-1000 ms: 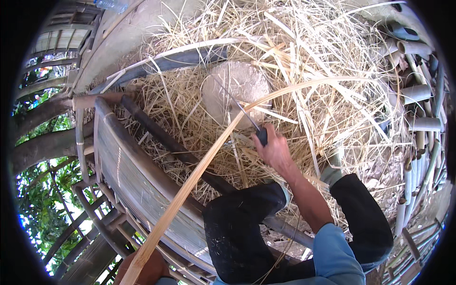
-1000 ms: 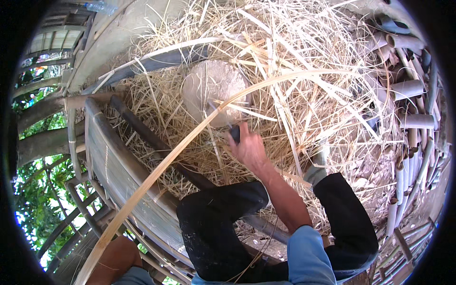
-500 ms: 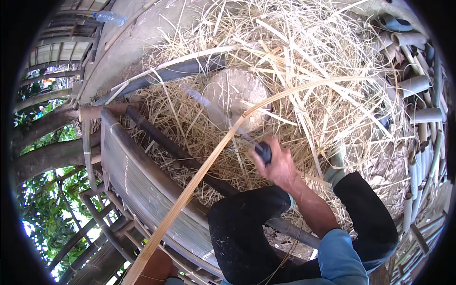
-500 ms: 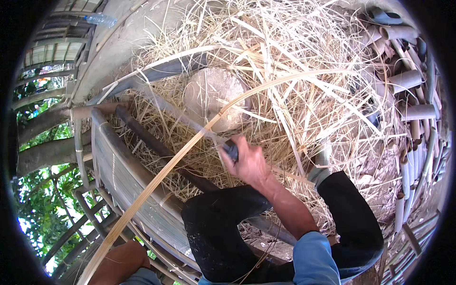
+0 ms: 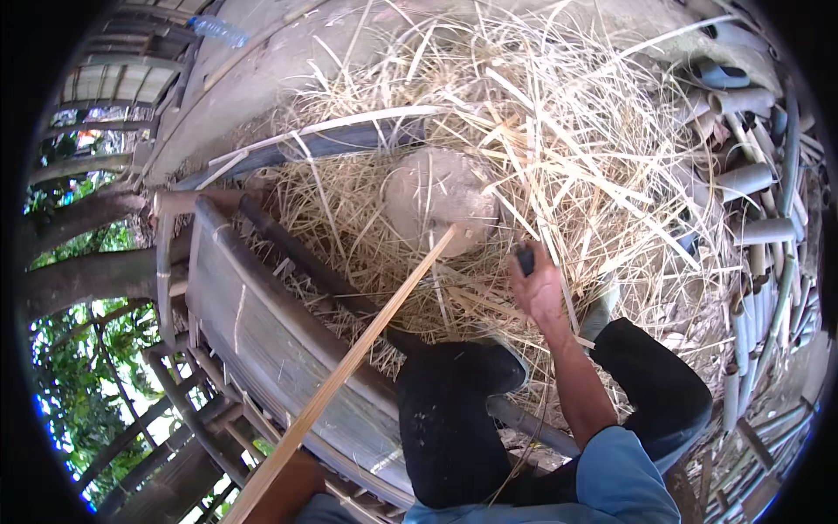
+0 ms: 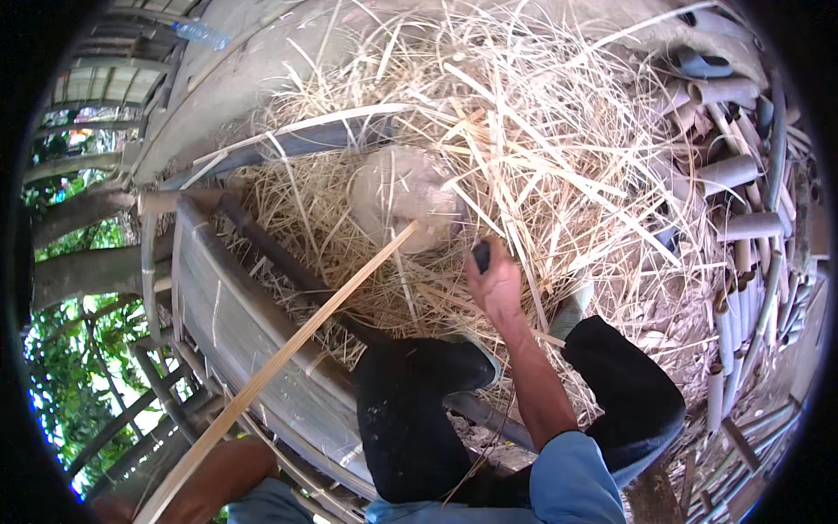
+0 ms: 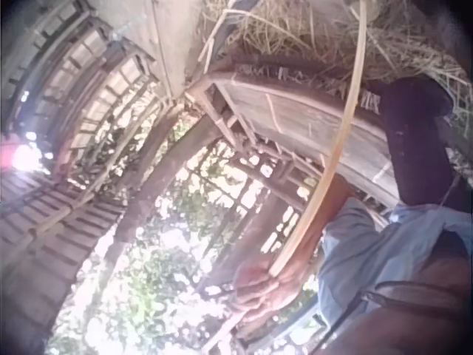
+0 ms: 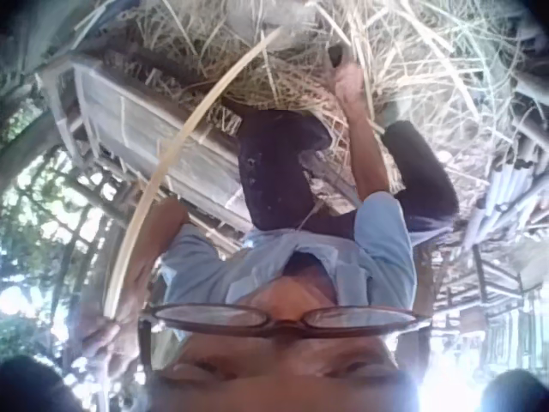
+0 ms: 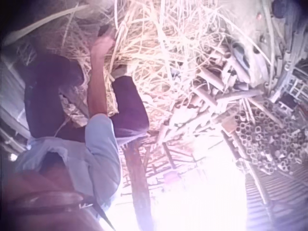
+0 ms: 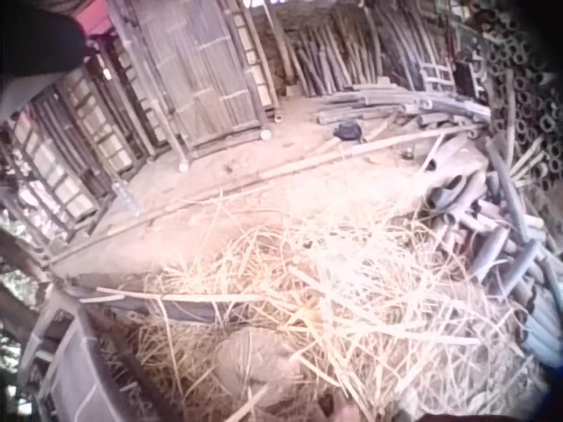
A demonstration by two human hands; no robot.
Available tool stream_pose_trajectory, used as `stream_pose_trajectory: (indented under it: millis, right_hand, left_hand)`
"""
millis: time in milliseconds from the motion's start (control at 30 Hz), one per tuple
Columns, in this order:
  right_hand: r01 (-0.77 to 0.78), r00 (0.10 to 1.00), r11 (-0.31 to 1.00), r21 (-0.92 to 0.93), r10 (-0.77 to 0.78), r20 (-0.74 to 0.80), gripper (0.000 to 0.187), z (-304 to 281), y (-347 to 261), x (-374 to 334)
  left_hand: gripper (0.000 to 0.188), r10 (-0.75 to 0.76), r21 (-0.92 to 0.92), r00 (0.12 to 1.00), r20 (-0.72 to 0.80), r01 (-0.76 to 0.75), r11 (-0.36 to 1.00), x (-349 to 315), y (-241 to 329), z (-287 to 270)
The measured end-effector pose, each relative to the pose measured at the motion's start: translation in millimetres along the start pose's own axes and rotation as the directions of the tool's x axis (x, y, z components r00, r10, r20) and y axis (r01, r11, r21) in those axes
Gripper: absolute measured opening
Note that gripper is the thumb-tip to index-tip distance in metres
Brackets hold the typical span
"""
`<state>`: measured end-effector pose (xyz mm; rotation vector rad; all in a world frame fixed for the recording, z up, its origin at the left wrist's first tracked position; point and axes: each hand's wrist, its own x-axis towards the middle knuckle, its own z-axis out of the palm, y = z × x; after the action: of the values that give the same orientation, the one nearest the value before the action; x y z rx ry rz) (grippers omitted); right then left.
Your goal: The person scrapes a thin bamboo strip with a blade and then weaves it into a bamboo structure.
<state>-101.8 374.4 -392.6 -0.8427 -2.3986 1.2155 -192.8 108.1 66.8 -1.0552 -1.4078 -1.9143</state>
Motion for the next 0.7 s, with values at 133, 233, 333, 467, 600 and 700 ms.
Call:
stream_pose_trajectory:
  millis: [133,233,333,467,600,700]
  right_hand:
    - [-0.185,0.983,0.976,0.12,0.181,0.038,0.022,-64,-78,13]
    - [0.025,0.997,0.993,0.12,-0.033,0.072,0.018,-105,-150,12]
    - [0.138,0.972,0.988,0.07,-0.149,0.183,0.02,-136,-202,-13]
    - [0.279,0.899,0.941,0.193,-0.326,0.293,0.029,-147,-248,-77]
    - [0.464,0.808,0.85,0.251,-0.522,0.273,0.031,-166,-290,-122]
    - [0.488,0.768,0.823,0.291,-0.563,0.305,0.031,-197,-315,-141]
  left_hand:
    - [0.031,-0.047,-0.068,0.997,-0.058,0.043,0.997,14,13,-5]
    - [0.035,-0.065,-0.169,0.996,-0.062,0.054,0.984,8,24,-2]
    - [0.043,-0.019,0.069,0.983,-0.183,0.032,0.997,-9,36,16]
    - [0.042,0.11,0.207,0.929,-0.353,-0.037,0.978,-39,47,21]
    - [0.042,0.091,0.193,0.907,-0.412,-0.011,0.981,-63,61,37]
    - [0.039,0.122,0.188,0.898,-0.424,-0.045,0.981,-76,69,47]
